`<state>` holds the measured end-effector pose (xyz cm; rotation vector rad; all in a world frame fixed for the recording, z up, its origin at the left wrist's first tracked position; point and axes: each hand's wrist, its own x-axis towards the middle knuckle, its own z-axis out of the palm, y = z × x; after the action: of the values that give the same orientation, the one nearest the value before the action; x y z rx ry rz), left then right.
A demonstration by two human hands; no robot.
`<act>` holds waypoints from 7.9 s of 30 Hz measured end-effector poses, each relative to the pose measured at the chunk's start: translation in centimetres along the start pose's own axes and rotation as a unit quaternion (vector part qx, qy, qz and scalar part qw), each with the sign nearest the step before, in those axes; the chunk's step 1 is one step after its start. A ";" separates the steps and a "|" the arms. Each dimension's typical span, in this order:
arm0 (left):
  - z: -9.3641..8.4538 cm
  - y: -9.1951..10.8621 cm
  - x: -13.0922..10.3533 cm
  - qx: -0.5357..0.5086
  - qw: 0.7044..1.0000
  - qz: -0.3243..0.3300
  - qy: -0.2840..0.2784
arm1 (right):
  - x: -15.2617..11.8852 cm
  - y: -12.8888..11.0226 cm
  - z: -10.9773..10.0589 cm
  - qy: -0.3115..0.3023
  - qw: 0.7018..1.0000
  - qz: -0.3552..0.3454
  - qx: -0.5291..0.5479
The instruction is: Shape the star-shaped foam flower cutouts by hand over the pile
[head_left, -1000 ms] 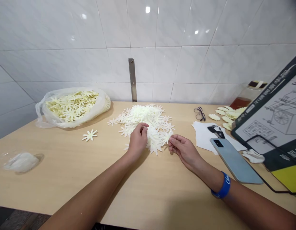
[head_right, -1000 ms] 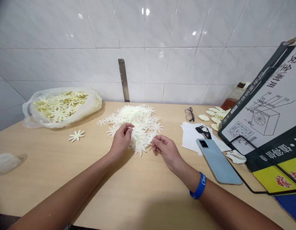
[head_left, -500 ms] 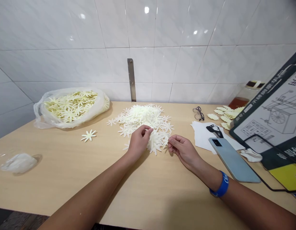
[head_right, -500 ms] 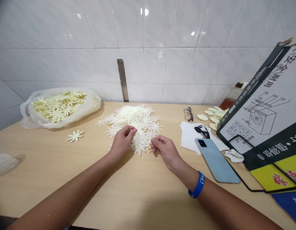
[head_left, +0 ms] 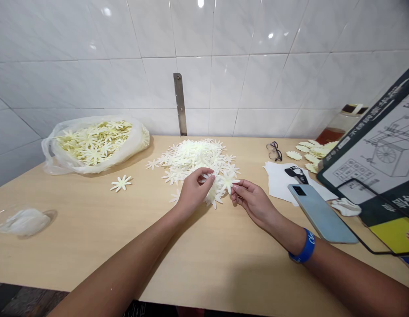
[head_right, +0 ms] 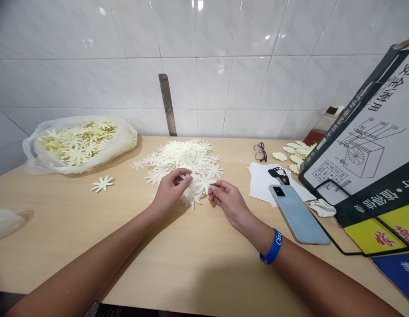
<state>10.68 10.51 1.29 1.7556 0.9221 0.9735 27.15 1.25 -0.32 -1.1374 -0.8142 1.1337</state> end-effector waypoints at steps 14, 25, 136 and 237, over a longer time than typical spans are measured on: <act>-0.1 0.0 -0.1 0.184 0.967 0.178 0.009 | 0.0 0.0 -0.2 -0.007 1.000 0.006 0.005; 0.6 0.9 -0.9 0.094 0.972 0.191 -0.104 | 0.0 0.1 -0.2 -0.039 0.999 -0.002 -0.018; -0.3 0.8 0.1 -0.286 0.933 -0.196 -0.101 | 0.5 -0.1 -1.1 0.096 0.955 -0.103 -0.261; -7.3 1.3 -0.5 0.357 0.906 0.226 -0.021 | -1.0 0.2 0.6 0.052 0.958 -0.183 -0.216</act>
<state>4.20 12.14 4.44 2.6930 0.9262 0.9320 26.27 0.41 -0.27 -1.3216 -1.1704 0.5952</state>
